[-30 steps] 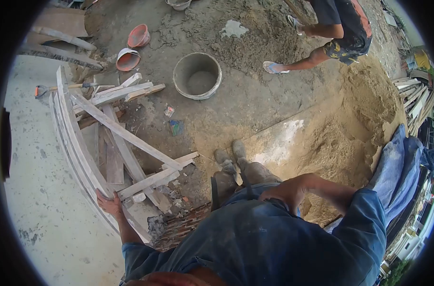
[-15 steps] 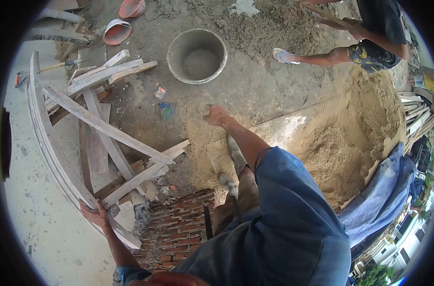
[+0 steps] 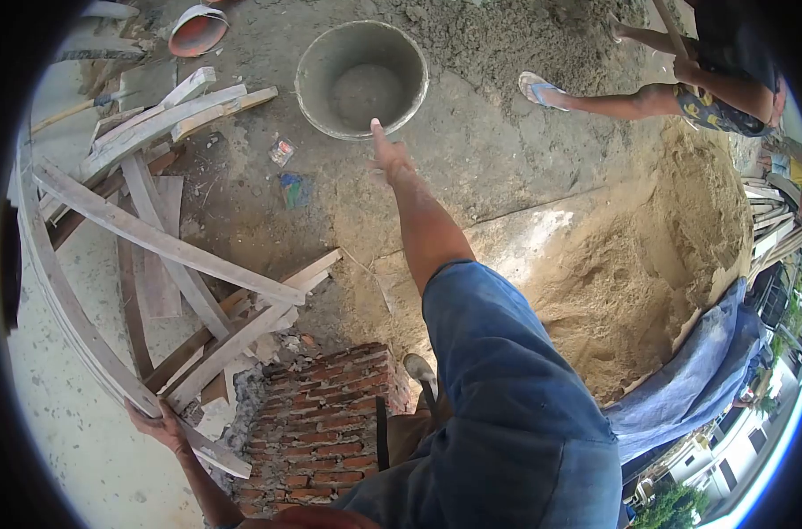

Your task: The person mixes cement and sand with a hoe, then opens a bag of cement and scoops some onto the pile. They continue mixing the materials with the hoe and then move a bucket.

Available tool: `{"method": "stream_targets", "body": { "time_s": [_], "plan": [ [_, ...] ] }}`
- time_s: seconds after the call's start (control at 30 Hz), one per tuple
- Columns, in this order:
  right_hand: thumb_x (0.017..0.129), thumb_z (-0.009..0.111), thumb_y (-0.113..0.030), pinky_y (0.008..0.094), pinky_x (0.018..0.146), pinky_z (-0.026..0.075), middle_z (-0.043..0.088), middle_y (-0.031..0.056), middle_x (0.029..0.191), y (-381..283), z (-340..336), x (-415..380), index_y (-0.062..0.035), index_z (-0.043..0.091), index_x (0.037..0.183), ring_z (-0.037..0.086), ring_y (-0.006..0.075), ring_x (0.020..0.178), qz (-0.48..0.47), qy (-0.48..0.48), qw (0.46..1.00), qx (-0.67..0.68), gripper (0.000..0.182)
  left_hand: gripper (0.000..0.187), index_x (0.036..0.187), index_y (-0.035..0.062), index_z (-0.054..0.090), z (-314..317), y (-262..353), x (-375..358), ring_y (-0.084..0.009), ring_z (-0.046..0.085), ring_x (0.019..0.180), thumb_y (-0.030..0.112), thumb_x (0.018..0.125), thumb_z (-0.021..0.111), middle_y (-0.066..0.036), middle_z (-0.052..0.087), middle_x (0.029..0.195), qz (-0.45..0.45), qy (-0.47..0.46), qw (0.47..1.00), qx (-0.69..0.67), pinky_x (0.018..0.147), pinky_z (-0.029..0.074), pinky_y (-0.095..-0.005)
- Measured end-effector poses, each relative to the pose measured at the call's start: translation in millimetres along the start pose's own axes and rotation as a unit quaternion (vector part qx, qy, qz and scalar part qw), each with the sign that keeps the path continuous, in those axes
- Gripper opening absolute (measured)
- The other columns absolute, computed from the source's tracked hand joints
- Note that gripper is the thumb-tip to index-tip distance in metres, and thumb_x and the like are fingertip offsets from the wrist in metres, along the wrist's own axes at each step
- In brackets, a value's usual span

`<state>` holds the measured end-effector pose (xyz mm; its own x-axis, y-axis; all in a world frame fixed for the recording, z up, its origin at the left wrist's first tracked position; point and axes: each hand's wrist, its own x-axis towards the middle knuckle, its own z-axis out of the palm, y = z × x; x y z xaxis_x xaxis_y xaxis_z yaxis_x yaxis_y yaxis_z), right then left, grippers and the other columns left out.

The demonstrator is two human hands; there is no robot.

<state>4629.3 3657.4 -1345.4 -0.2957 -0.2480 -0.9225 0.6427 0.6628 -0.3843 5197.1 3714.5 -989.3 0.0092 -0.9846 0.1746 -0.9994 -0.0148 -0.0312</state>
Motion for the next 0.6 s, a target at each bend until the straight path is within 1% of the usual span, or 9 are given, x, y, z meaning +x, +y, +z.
{"method": "stream_targets", "body": {
  "time_s": [0.07,0.1,0.17,0.2,0.27,0.3,0.37,0.47,0.6],
  "plan": [
    [0.077,0.060,-0.055,0.0514,0.073,0.048,0.033,0.0276,0.133,-3.2,16.7,24.2,0.0046,0.025,0.133,0.059,0.0368,0.096,-0.042,-0.018,0.996,0.074,0.089,0.075,0.136,-0.0039,0.024,-1.5,1.6,0.6,-0.0308,0.028,0.127,0.022,0.080,0.065,-0.021,0.031,0.134,-0.001,-0.008,1.000,0.006,0.107,0.021,-0.0406],
    [0.077,0.060,-0.055,0.0514,0.073,0.048,0.033,0.0276,0.133,-3.0,23.1,28.5,0.0046,0.025,0.133,0.059,0.0368,0.096,-0.039,-0.021,0.996,0.074,0.089,0.074,0.136,-0.0043,0.024,-1.2,1.4,1.2,-0.0305,0.028,0.127,0.022,0.080,0.065,-0.021,0.030,0.135,-0.002,-0.009,1.000,-0.020,0.106,0.021,-0.0407],
    [0.080,0.061,-0.033,0.0415,0.059,0.056,0.051,0.0212,0.114,-3.2,31.0,39.5,0.0118,0.034,0.123,0.064,0.0349,0.081,-0.048,-0.016,0.995,0.088,0.068,0.074,0.135,-0.0051,0.023,1.4,-1.5,0.5,-0.0298,0.030,0.126,0.023,0.081,0.064,-0.021,0.029,0.136,-0.005,-0.012,0.998,-0.067,0.105,0.022,-0.0408],
    [0.080,0.061,-0.033,0.0415,0.059,0.056,0.051,0.0212,0.114,-0.9,31.0,44.1,0.0118,0.034,0.123,0.064,0.0349,0.081,-0.046,-0.017,0.995,0.088,0.068,0.074,0.135,-0.0051,0.023,1.8,-2.3,-1.1,-0.0298,0.030,0.126,0.023,0.081,0.064,-0.021,0.029,0.136,-0.005,-0.013,0.998,-0.064,0.105,0.022,-0.0408],
    [0.079,0.054,-0.015,0.0394,0.053,0.057,0.055,0.0225,0.104,0.3,28.7,52.6,0.0158,0.044,0.110,0.065,0.0348,0.071,-0.070,-0.006,0.991,0.117,0.045,0.075,0.136,-0.0036,0.021,1.9,-1.4,-0.4,-0.0300,0.027,0.127,0.021,0.080,0.065,-0.019,0.026,0.137,-0.025,-0.031,0.993,-0.114,0.107,0.020,-0.0418],
    [0.079,0.054,-0.015,0.0394,0.053,0.057,0.055,0.0225,0.104,-0.6,26.0,56.6,0.0158,0.044,0.110,0.065,0.0348,0.071,-0.071,-0.005,0.990,0.119,0.045,0.076,0.136,-0.0030,0.021,2.0,-1.6,-0.4,-0.0299,0.026,0.128,0.024,0.080,0.065,-0.019,0.026,0.137,-0.020,-0.033,0.992,-0.123,0.107,0.020,-0.0424],
    [0.076,0.053,-0.006,0.0434,0.050,0.058,0.054,0.0256,0.101,-5.4,19.1,62.0,0.0133,0.045,0.106,0.064,0.0370,0.068,-0.047,-0.008,0.987,0.152,0.037,0.074,0.135,-0.0033,0.021,3.0,-3.6,-0.3,-0.0294,0.029,0.126,0.023,0.081,0.065,-0.020,0.028,0.136,-0.007,-0.025,0.994,-0.108,0.106,0.021,-0.0417],
    [0.072,0.055,-0.006,0.0430,0.051,0.058,0.054,0.0243,0.099,-2.1,-3.1,57.8,0.0162,0.045,0.101,0.064,0.0370,0.066,-0.082,0.030,0.983,0.163,0.038,0.074,0.136,-0.0031,0.021,6.6,-12.9,-1.4,-0.0288,0.030,0.125,0.022,0.081,0.065,-0.020,0.028,0.136,0.013,-0.014,0.995,-0.097,0.105,0.023,-0.0412],
    [0.071,0.057,-0.006,0.0415,0.049,0.058,0.054,0.0221,0.093,1.1,-62.6,33.0,0.0163,0.046,0.096,0.064,0.0363,0.060,-0.058,0.044,0.989,0.129,0.036,0.076,0.137,-0.0012,0.020,11.4,-23.2,-3.6,-0.0286,0.027,0.126,0.021,0.080,0.066,-0.018,0.024,0.138,0.004,-0.009,0.990,-0.138,0.105,0.023,-0.0423]
  ]
}}
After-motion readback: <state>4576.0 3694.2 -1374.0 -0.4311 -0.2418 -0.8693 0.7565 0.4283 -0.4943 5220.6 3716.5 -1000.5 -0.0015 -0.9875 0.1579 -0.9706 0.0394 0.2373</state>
